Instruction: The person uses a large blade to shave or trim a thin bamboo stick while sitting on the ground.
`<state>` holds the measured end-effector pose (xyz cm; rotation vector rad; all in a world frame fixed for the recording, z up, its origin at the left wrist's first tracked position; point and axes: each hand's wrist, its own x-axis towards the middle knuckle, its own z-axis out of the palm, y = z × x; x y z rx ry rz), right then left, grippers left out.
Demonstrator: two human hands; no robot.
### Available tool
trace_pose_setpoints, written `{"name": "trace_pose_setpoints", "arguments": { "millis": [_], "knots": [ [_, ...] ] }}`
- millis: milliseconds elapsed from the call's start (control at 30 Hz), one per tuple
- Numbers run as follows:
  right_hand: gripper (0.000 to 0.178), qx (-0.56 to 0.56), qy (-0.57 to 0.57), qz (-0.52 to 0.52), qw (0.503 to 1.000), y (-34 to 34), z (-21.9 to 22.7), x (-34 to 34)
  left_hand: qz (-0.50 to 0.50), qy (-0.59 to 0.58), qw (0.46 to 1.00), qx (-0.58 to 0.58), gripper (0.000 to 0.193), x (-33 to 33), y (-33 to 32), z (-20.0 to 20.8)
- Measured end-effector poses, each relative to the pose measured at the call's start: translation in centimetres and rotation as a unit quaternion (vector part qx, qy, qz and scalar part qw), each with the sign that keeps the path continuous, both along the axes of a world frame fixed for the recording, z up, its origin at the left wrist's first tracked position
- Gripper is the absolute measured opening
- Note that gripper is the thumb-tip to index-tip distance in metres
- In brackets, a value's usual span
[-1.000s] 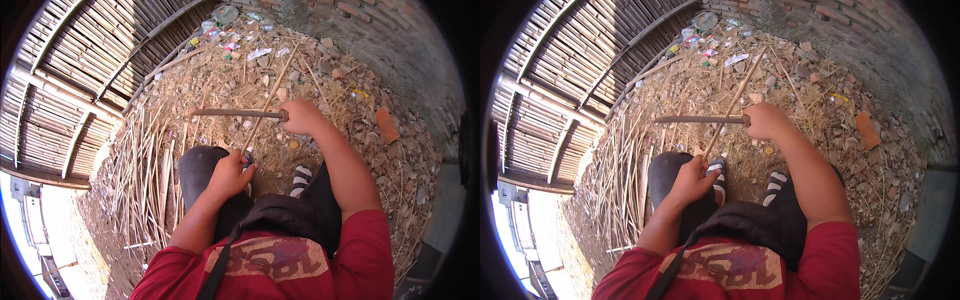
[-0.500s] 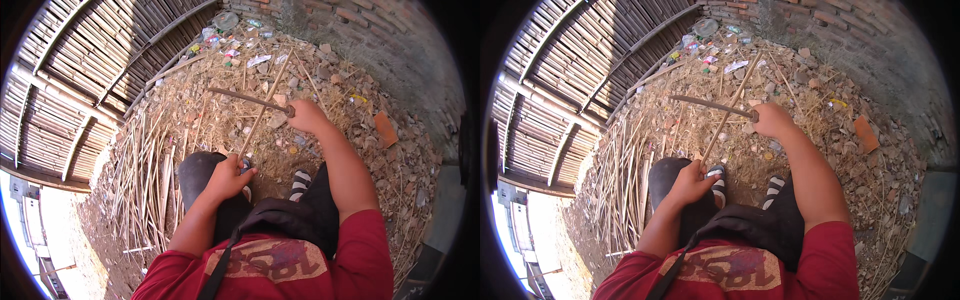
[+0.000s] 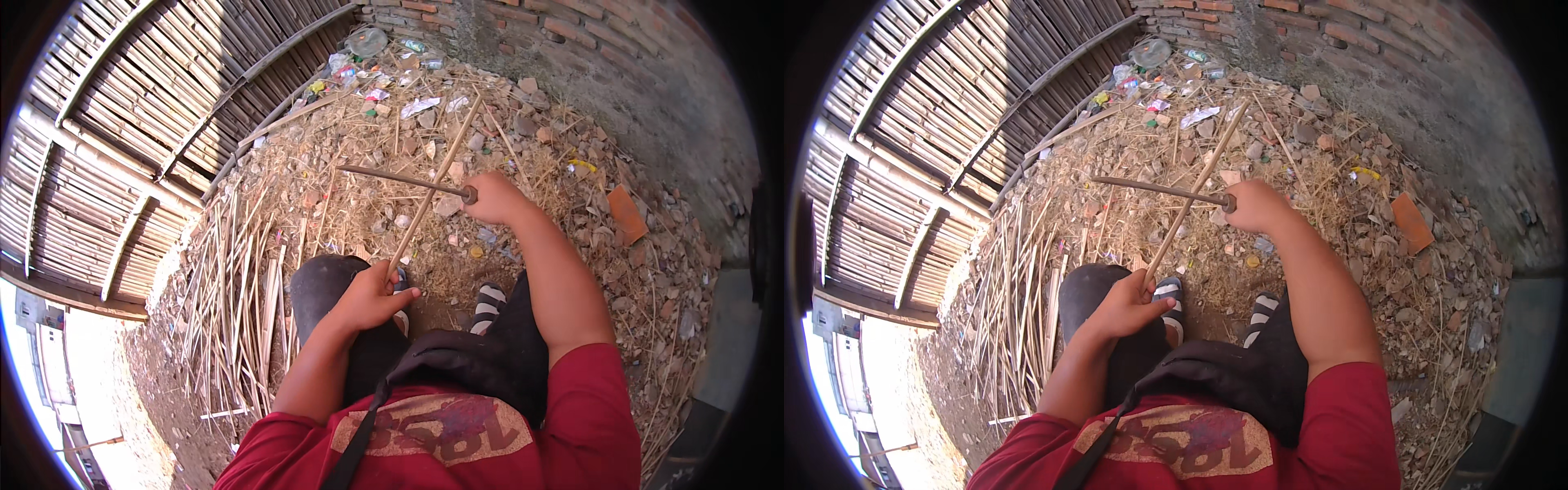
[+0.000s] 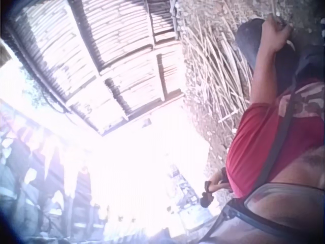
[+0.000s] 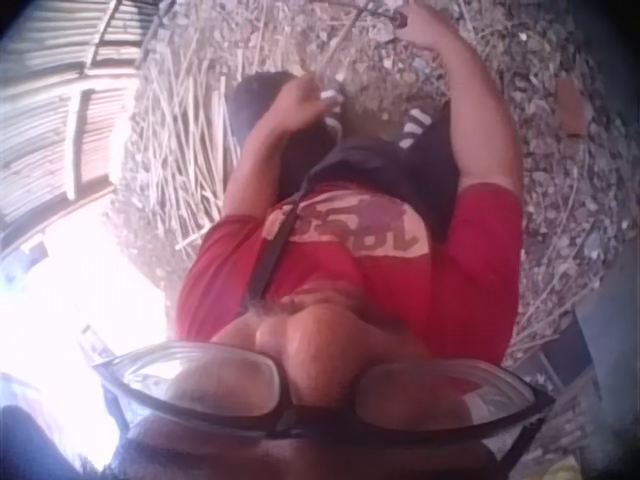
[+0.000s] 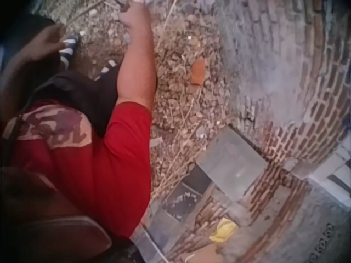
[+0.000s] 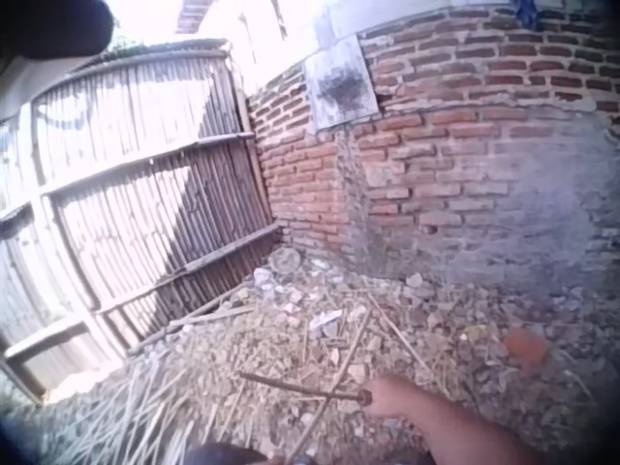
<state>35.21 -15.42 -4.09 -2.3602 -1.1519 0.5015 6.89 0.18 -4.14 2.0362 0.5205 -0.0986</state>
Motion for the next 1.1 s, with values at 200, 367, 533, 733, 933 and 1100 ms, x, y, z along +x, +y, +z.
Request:
{"name": "trace_pose_setpoints", "arguments": {
  "millis": [200, 367, 533, 733, 933, 1100],
  "knots": [
    [0.021, -0.033, -0.074, 0.058, 0.995, 0.5, 2.5, -2.7, 0.019, -0.005, 0.999, -0.044, 0.042, -0.5, 0.0, -0.1],
    [0.021, 0.006, 0.036, -0.02, 0.999, -0.2, -0.8, 0.7, 0.014, -0.027, 0.998, -0.054, 0.04, -0.2, 0.1, -0.5],
    [0.021, 0.049, -0.036, 0.021, 0.998, 1.0, 1.6, -3.0, 0.049, -0.034, 0.993, -0.102, 0.04, -0.7, 0.1, 0.7],
    [0.02, 0.008, -0.01, -0.066, 0.998, 0.6, -0.4, -0.3, 0.009, -0.008, 0.999, -0.05, 0.038, -0.2, 0.0, 0.0],
    [0.019, 0.05, -0.1, 0.027, 0.993, 1.2, 1.3, -2.7, 0.034, -0.029, 0.997, -0.065, 0.039, -0.6, 0.4, 0.3],
    [0.017, 0.004, -0.041, -0.012, 0.999, -0.2, -1.1, 0.4, 0.011, -0.034, 0.999, -0.038, 0.036, -0.3, -0.5, 0.0]
  ]
}}
